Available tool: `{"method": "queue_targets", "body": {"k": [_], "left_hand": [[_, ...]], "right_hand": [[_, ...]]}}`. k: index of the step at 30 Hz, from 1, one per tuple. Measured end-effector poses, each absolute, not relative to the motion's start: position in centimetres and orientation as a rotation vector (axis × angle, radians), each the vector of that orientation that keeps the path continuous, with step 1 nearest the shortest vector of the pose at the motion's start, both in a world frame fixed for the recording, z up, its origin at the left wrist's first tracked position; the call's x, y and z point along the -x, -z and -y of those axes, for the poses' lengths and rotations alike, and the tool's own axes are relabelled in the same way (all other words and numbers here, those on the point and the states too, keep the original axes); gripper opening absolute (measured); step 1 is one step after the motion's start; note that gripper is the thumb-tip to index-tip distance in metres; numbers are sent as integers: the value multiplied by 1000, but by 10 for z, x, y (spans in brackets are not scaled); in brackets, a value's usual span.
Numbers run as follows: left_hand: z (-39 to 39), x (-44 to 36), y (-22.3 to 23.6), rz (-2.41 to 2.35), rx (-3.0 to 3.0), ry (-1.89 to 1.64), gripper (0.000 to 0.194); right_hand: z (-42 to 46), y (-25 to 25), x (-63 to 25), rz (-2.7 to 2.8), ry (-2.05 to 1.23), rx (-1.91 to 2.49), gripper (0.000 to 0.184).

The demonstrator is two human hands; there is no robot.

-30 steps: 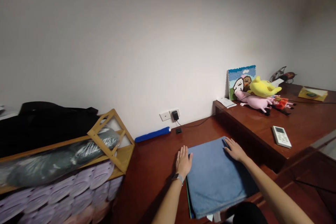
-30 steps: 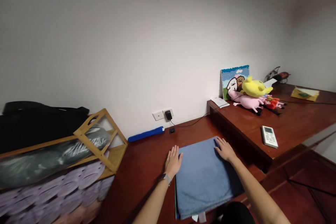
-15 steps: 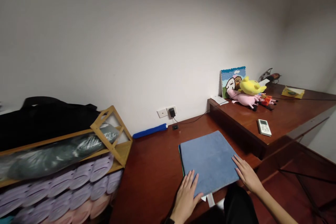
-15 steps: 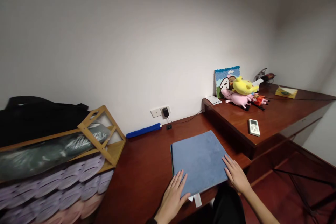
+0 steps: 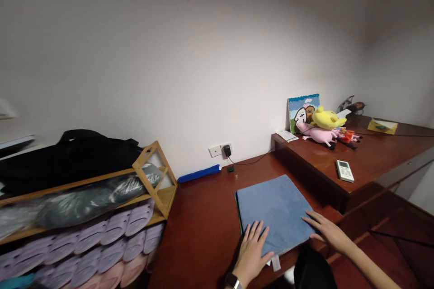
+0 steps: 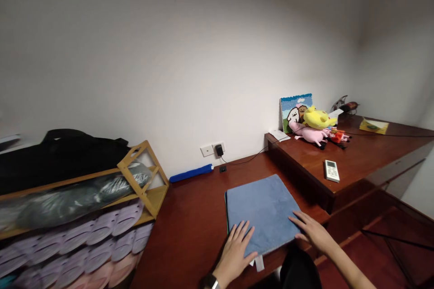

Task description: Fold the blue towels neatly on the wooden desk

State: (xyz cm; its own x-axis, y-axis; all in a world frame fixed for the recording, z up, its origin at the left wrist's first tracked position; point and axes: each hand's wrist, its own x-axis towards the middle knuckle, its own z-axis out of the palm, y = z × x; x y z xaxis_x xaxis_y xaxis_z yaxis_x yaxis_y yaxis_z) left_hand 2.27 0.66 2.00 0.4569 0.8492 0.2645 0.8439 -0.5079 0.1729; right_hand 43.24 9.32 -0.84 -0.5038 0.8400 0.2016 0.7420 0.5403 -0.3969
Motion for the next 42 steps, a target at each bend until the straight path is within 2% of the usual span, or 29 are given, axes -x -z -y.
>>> {"method": "queue_targets", "body": {"k": [6,14,25,33,42], "left_hand": [[-10,-23,-7,-1574,-2654,-420,87],[-5,-24,-10,-1676,-2488,-352,81],[34,-2,48,-1985,-2287,-587,62],[33,16,64,-2109,-2463,-722,54],[20,-5,43,-2191,-2483,-805,49]], "right_hand": [[-99,23,-433,2366,-359,1303,61],[-107,19,-425,2294,-500,1351,56],[-102,38,-427,2086,-619,1396,65],[-115,30,-426,2009,-705,1571,62],[-124,27,-420,2049,-497,1527,56]]}}
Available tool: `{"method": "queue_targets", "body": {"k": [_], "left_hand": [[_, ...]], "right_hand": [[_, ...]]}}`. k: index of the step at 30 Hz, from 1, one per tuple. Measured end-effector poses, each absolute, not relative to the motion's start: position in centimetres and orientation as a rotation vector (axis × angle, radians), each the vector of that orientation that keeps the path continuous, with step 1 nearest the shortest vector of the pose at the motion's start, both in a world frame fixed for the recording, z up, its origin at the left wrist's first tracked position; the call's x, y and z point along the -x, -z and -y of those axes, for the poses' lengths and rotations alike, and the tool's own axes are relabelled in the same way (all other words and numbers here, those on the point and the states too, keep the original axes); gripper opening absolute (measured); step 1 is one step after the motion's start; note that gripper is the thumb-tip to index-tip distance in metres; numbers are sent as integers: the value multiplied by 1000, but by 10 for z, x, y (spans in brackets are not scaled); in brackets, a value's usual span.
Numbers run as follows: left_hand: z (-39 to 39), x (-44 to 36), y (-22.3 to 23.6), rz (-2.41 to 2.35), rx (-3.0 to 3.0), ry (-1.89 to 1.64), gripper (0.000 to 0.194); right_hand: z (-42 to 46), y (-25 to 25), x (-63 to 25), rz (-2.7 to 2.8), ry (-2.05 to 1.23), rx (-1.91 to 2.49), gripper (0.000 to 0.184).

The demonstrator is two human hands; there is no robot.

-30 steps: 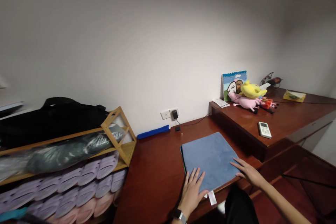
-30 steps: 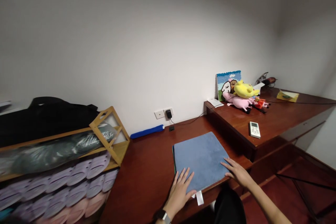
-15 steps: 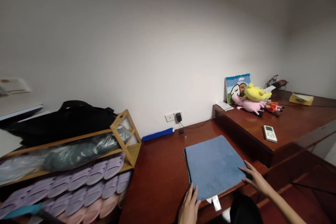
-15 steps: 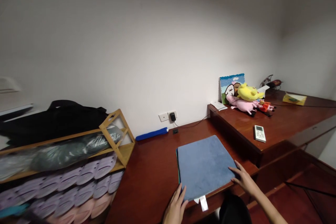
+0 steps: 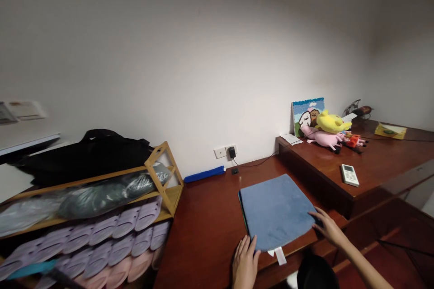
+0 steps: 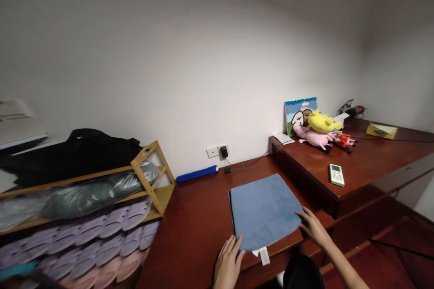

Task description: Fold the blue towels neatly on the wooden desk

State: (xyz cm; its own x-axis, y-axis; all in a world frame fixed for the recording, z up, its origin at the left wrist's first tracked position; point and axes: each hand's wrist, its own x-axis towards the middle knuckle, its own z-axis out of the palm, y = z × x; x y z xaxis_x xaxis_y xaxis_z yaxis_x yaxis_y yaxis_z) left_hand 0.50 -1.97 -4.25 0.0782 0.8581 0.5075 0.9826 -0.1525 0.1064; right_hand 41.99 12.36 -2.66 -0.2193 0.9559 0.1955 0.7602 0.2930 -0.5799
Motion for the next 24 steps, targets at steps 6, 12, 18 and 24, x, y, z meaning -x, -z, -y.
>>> {"method": "queue_targets", "body": {"k": [6,12,18,24], "left_hand": [[24,18,51,1767,2151,726,50],[36,132,53,2018,1941,667,43],[36,235,26,2365,1726,305,58],[22,243,20,2450,1691,157,62]], "right_hand": [[-98,-1,-370,2222,-212,1615,58],[-66,-18,-299,2466,-390,1458,66],[-75,18,-288,2440,-298,1501,60],[-114,26,-282,2412,-230,1537,57]]}}
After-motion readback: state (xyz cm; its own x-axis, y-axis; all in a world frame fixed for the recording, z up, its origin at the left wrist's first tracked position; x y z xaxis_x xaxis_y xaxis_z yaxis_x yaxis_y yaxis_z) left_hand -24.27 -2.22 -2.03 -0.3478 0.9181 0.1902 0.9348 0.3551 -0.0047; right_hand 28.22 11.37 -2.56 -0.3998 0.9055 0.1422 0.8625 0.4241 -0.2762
